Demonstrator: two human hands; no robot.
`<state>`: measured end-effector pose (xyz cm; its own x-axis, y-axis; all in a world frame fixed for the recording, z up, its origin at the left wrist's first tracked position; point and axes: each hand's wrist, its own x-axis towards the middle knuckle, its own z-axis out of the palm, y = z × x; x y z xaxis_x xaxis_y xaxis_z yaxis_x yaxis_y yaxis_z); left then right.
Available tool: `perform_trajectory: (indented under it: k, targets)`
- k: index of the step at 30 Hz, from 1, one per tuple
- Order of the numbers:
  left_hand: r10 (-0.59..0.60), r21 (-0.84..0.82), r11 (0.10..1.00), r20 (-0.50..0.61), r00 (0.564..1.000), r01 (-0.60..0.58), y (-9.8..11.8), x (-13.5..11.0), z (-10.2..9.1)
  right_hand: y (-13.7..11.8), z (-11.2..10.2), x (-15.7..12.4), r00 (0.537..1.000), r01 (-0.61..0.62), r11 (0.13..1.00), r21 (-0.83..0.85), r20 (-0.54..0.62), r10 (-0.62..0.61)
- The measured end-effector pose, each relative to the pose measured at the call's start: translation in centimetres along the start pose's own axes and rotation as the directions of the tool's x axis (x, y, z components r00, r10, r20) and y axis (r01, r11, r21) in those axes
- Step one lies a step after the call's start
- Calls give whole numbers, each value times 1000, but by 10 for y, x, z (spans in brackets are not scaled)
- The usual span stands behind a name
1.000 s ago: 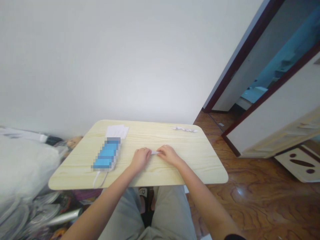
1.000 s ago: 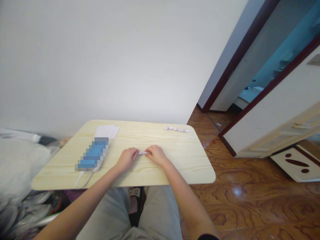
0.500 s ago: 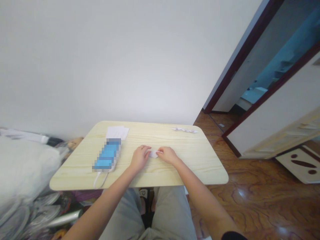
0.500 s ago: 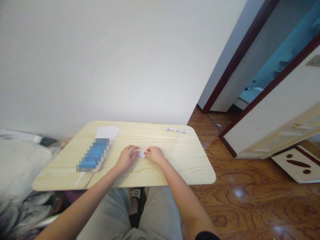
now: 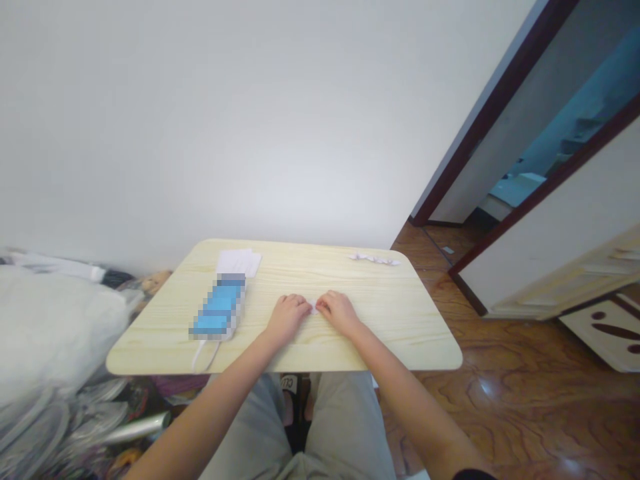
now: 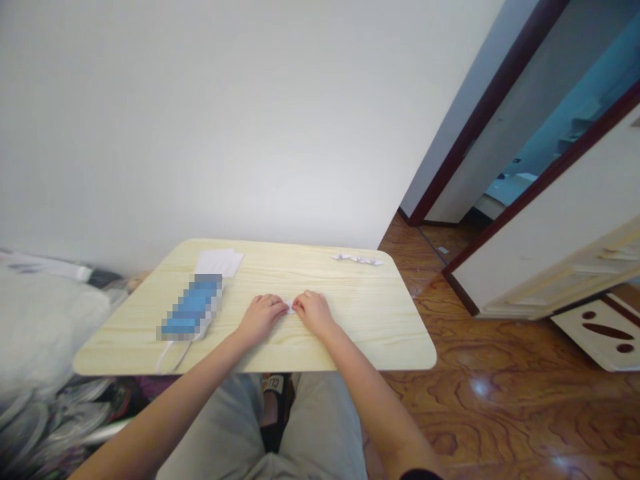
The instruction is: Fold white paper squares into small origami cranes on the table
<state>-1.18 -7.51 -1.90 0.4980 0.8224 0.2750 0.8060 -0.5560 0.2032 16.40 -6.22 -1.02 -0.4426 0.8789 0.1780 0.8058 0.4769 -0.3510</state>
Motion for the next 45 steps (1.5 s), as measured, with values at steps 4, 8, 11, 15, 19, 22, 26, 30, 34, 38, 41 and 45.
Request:
perform_trajectory:
  k: [4,8,11,15,19,22,26,30,34,38,41,45]
  targets:
    - [-26,-2,1000,-7,1000,26,-2,1,2,3,-3,-5,997,81,997,4,5,-81]
    - [-49,-14,999,-12,999,49,-2,1,4,6,-7,-5,996,92,996,11,16,-93]
    - [-62,-17,998,-9,998,61,-2,2,4,6,-8,-3,997,74,997,-20,31,-74]
    - [-111,-58,992,-7,994,111,0,3,5,5,-7,-1,997,62,997,-44,40,-60]
    - [-146,-118,982,-3,989,145,1,3,5,4,-4,2,998,10,999,-54,60,-7]
    - [-182,-136,975,-13,983,178,3,3,5,1,-5,4,996,-29,997,-69,81,34]
    - [-233,-136,964,-17,972,229,5,4,6,-2,-8,5,993,-59,996,-73,95,66]
    - [-254,-115,961,-5,967,252,9,6,5,-5,-9,5,989,-118,990,-79,82,124]
    - [-271,-100,957,8,962,271,12,8,1,-7,-6,7,978,-189,979,-71,81,195]
    - [-312,-99,944,34,949,314,13,10,-1,-8,-2,8,965,-254,965,-66,57,257]
    - [-337,-102,935,36,941,339,13,12,-1,-9,-2,10,958,-272,960,-69,72,277]
    - [-358,-111,927,26,933,359,12,14,1,-10,-3,13,952,-285,955,-82,93,292]
